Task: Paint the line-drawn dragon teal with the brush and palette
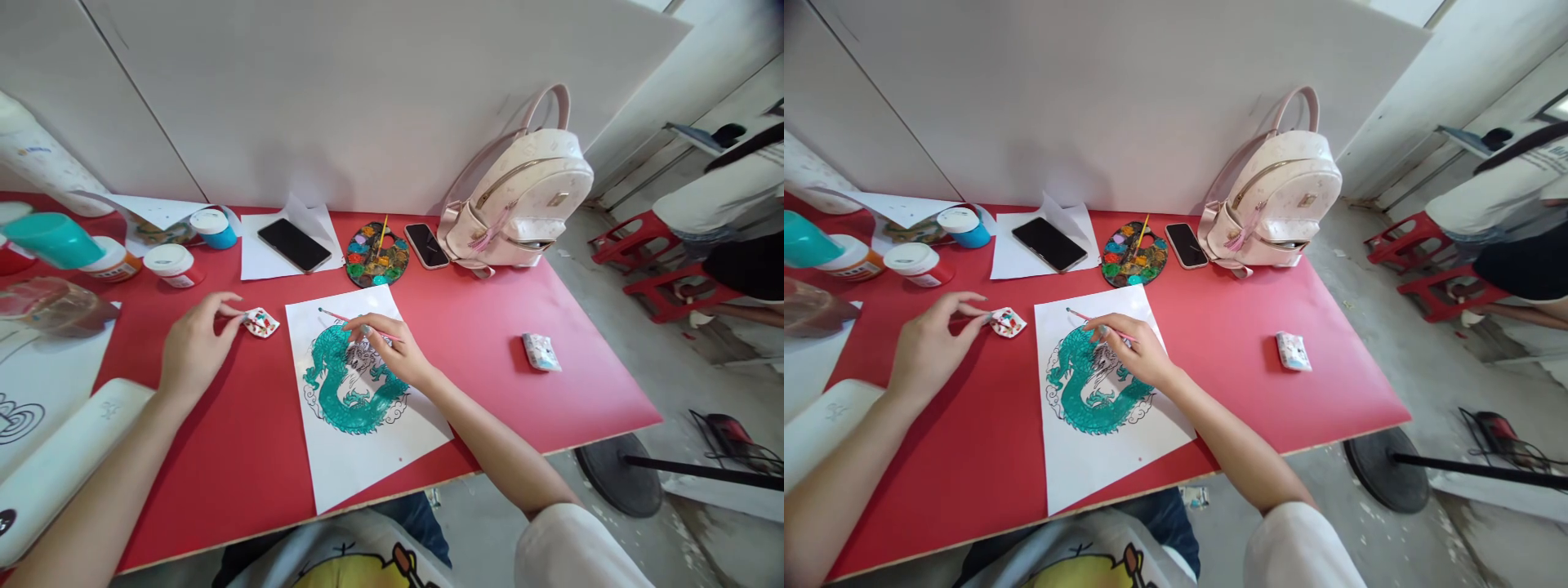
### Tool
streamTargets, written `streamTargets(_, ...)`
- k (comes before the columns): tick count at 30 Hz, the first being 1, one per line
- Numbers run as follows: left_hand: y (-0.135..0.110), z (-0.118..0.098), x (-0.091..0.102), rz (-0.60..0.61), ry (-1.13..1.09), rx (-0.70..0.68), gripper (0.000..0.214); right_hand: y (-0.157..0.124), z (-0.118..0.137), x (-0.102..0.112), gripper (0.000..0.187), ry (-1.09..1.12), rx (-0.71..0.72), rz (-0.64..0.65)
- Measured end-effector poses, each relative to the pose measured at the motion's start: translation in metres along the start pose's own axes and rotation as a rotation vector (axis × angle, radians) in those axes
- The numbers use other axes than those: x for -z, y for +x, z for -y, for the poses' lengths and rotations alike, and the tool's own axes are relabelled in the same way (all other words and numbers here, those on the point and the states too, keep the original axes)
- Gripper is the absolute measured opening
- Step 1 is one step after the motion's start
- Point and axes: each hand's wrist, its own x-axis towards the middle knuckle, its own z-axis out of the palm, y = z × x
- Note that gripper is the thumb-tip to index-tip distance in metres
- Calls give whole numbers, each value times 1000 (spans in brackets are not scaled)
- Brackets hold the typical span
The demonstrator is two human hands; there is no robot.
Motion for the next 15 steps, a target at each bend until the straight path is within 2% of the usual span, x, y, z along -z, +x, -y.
streamTargets(2,8,2,-2,37,-108,115,34,-1,0,-1,42,8,-6,6)
streamTargets(4,13,5,-4,54,-146,162,36,-1,0,-3,36,32,-31,4)
streamTargets(8,14,9,-5,99,-153,154,36,6,1,-8,23,201,-87,-27)
streamTargets(11,11,7,-3,149,-179,151,35,22,7,-12,22,312,-100,-32)
streamTargets(15,8,4,-4,138,-188,146,37,50,15,-24,22,332,-113,15)
